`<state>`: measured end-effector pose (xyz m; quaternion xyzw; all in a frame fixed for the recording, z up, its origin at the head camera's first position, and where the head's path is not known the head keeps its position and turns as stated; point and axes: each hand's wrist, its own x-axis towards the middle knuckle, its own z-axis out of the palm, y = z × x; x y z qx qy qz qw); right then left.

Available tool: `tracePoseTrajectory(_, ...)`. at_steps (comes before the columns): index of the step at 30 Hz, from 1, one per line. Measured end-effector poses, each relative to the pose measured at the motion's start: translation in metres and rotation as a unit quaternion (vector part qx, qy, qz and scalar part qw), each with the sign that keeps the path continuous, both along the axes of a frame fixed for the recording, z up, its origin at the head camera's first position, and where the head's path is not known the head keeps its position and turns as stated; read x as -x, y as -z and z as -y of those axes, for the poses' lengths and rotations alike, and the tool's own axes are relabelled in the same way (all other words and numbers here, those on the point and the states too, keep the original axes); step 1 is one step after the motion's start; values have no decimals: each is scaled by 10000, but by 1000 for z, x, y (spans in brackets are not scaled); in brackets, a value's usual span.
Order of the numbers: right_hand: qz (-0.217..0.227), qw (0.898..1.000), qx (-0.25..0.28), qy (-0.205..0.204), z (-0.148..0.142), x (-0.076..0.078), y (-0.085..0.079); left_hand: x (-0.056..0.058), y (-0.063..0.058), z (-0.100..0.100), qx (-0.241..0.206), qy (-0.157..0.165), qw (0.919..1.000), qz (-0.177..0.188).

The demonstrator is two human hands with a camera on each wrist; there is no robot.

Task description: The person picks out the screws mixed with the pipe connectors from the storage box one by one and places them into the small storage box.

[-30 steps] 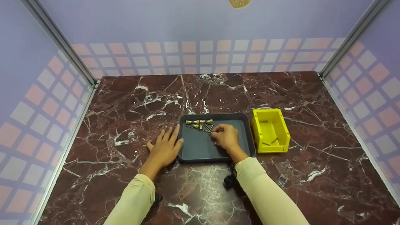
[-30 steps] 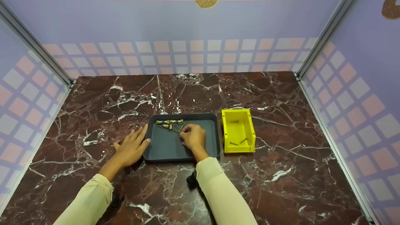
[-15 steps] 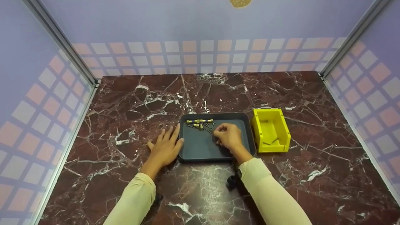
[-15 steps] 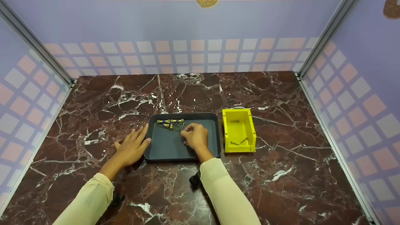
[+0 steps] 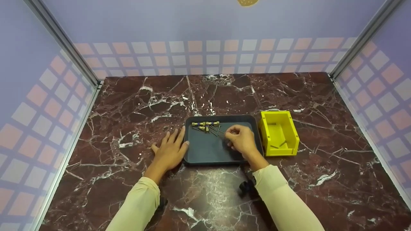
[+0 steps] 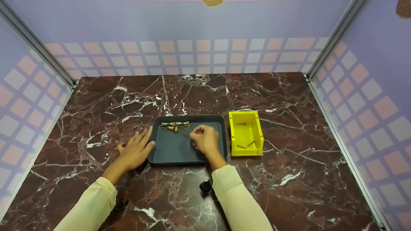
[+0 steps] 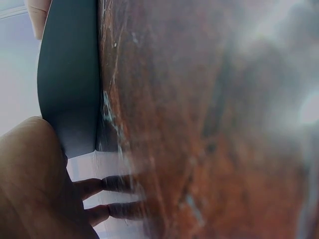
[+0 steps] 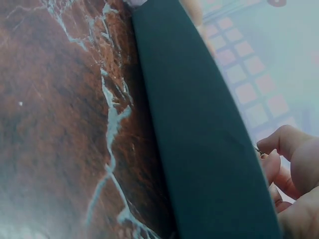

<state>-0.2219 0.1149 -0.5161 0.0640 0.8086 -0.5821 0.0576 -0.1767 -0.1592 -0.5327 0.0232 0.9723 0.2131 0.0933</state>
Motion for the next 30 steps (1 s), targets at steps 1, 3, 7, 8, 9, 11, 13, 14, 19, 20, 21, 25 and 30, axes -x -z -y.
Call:
tracePoseTrajectory(1,-14,10000,6,-22,-2,-1,-2,0,0,0,1,-1,10000,-10)
tracePoseTrajectory(3,-47,10000,21,-60,-6,-3,-6,0,0,0,11,-17,10000,-31)
tracePoseTrajectory(7,-119,9998,149,-78,-17,-6,-14,0,0,0,11,-30,10000,-27)
tracePoseTrajectory(8,-143,9996,223,-69,-20,-7,-16,0,0,0,9,-32,10000,-16)
tracePoseTrajectory(9,-176,9994,296,-59,-23,-8,-18,0,1,-1,3,-33,10000,-7)
tracePoseTrajectory(11,-240,9988,417,-47,-30,-10,-23,0,1,-1,-15,-27,10000,6)
tracePoseTrajectory(13,-296,9984,486,-53,-36,-12,-27,0,1,-1,-26,-27,10000,8)
tracePoseTrajectory(14,-308,9981,531,-57,-39,-13,-29,-1,1,0,-40,-24,10000,12)
tracePoseTrajectory(19,-346,9974,627,12,-58,-16,-38,-1,-1,0,-87,4,10000,34)
tracePoseTrajectory(20,-371,9972,648,52,-62,-16,-39,-1,-1,0,-91,11,9999,45)
tracePoseTrajectory(21,-404,9972,628,96,-66,-16,-41,-1,-1,0,-84,15,10000,46)
tracePoseTrajectory(25,-509,9962,638,308,-82,-16,-45,-1,1,0,-56,7,10000,37)
tracePoseTrajectory(30,-435,9958,559,583,-102,-15,-49,0,1,-1,-44,-20,10000,11)
